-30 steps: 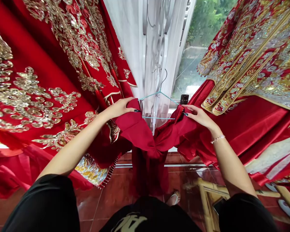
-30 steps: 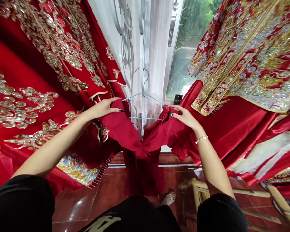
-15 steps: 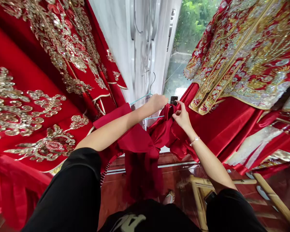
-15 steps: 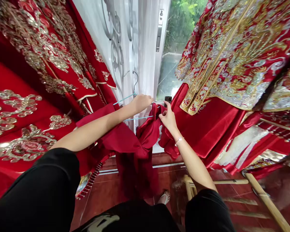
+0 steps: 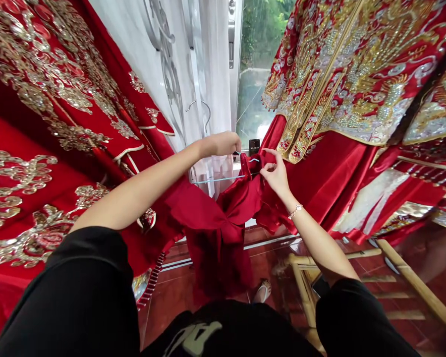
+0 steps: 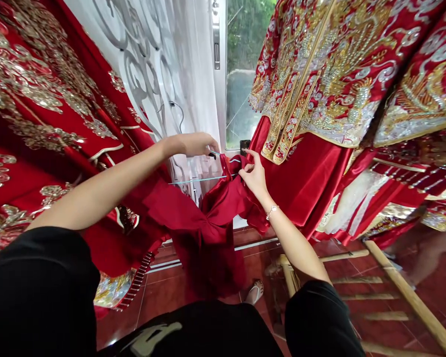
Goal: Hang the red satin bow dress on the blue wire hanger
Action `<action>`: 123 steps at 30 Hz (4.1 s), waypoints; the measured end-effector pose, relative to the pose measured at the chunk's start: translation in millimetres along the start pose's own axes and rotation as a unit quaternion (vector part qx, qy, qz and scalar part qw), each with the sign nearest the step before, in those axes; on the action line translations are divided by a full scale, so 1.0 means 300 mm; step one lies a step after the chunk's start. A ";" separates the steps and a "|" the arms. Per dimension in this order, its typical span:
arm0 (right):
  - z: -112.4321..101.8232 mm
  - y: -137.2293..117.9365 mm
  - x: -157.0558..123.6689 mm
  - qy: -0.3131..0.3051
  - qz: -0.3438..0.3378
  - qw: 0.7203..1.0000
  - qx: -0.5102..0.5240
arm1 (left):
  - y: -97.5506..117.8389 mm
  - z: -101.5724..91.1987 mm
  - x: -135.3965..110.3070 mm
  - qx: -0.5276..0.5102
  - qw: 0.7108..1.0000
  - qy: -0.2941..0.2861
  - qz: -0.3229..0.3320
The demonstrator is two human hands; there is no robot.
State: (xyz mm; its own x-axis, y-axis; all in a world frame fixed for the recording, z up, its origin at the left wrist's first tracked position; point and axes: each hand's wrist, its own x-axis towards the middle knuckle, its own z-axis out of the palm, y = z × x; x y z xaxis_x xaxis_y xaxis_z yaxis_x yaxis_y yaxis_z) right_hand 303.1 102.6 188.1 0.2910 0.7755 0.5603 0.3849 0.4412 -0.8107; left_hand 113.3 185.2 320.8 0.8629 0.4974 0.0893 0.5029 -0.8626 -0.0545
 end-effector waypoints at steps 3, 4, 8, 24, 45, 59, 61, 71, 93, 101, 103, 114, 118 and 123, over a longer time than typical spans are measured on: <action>0.008 0.000 -0.008 -0.011 -0.008 1.000 0.016 | 0.017 0.013 -0.009 0.010 0.998 0.030 -0.047; 0.013 -0.003 -0.010 -0.017 -0.009 1.000 0.019 | 0.026 0.023 -0.010 0.020 0.997 0.049 -0.049; 0.032 -0.018 -0.018 -0.013 -0.011 1.000 0.020 | 0.055 0.047 -0.011 0.104 0.991 0.076 -0.033; 0.048 -0.063 -0.049 0.025 -0.039 0.998 0.044 | 0.072 -0.046 0.080 0.089 0.993 -0.031 0.068; -0.012 -0.053 0.037 0.075 -0.021 0.996 0.046 | 0.096 0.203 -0.051 0.197 0.974 0.087 0.074; 0.184 -0.242 0.051 -0.173 -0.138 0.974 -0.040 | 0.166 0.381 -0.336 0.091 0.992 0.087 -0.020; 0.163 -0.244 -0.016 -0.214 -0.140 0.966 -0.039 | 0.177 0.376 -0.451 0.038 0.991 0.124 -0.033; 0.109 0.103 -0.640 0.009 0.166 0.982 0.091 | 0.400 0.911 -1.048 -0.201 0.849 0.205 -0.443; 0.289 -0.091 -0.214 0.129 -0.061 0.977 -0.159 | 0.105 0.325 -0.503 -0.048 0.783 0.404 -0.470; 0.306 -0.072 0.026 -0.033 -0.045 0.929 -0.365 | -0.034 0.389 -0.615 -0.058 0.781 0.361 -0.506; 0.265 -0.076 0.033 -0.061 -0.074 0.919 -0.382 | -0.041 0.374 -0.646 -0.059 0.794 0.340 -0.500; 0.157 -0.080 0.040 -0.149 -0.047 0.917 -0.367 | -0.036 0.320 -0.644 -0.029 0.841 0.305 -0.447; 0.157 -0.070 0.036 -0.141 -0.042 0.917 -0.371 | -0.043 0.282 -0.670 -0.055 0.853 0.269 -0.443; 0.165 -0.070 0.008 -0.116 -0.065 0.911 -0.390 | -0.051 0.272 -0.696 -0.077 0.864 0.267 -0.420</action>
State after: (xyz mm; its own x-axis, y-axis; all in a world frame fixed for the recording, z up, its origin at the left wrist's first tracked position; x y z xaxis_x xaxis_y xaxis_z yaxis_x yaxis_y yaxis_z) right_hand 252.4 117.7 198.0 0.0397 0.8544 0.5180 0.9345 0.1518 -0.3221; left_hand -70.4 102.1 221.7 0.0300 0.8765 0.4805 0.8925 -0.2400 0.3819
